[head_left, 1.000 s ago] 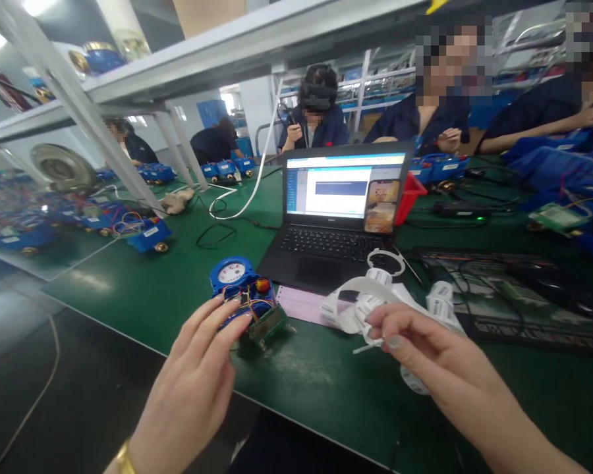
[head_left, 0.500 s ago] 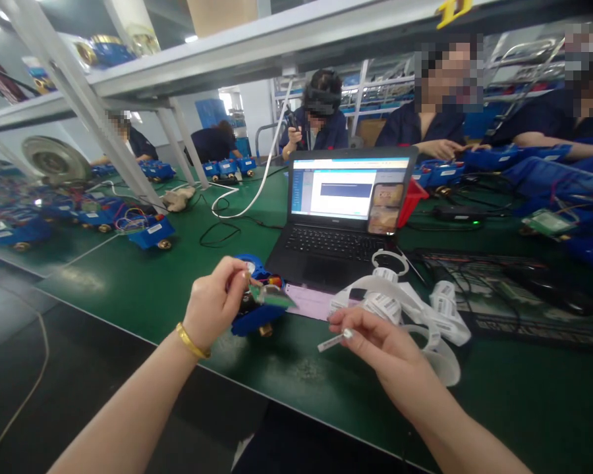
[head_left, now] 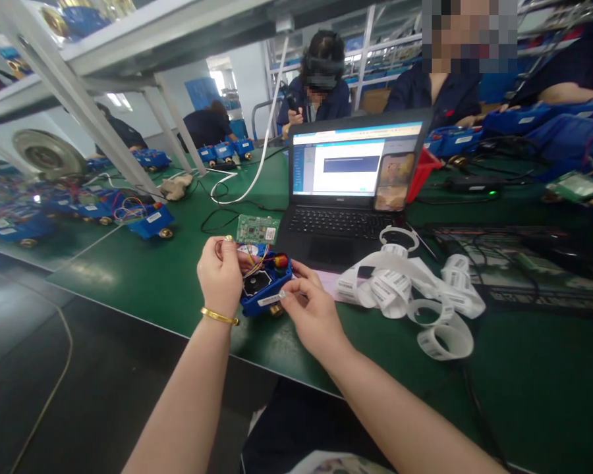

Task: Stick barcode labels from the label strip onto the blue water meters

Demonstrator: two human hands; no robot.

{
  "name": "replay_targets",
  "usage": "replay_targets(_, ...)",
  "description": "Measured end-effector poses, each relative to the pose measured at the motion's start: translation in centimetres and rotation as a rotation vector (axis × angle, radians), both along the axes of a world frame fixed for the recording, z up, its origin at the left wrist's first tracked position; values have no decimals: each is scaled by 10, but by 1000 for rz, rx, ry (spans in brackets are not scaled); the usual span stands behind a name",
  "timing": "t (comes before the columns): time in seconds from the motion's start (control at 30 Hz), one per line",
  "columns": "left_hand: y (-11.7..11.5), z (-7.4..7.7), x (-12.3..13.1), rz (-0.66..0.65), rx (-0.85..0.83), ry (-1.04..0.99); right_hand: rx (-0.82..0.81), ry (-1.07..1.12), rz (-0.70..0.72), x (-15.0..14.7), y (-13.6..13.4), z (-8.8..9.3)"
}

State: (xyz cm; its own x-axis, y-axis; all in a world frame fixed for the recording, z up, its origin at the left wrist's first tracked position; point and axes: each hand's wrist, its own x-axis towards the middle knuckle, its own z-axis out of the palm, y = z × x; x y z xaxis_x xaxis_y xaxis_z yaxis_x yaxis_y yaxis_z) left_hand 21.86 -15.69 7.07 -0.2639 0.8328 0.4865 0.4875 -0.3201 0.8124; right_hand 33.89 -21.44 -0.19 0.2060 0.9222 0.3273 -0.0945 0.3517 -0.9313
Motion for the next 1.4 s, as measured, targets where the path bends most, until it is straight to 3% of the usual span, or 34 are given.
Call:
replay_targets(1.2,0,-3,2,50,102,16,48,5,-144,-8,10,3)
replay_targets(1.4,4,-8,1,85,126,68,22,-59,-222,-13,9,6)
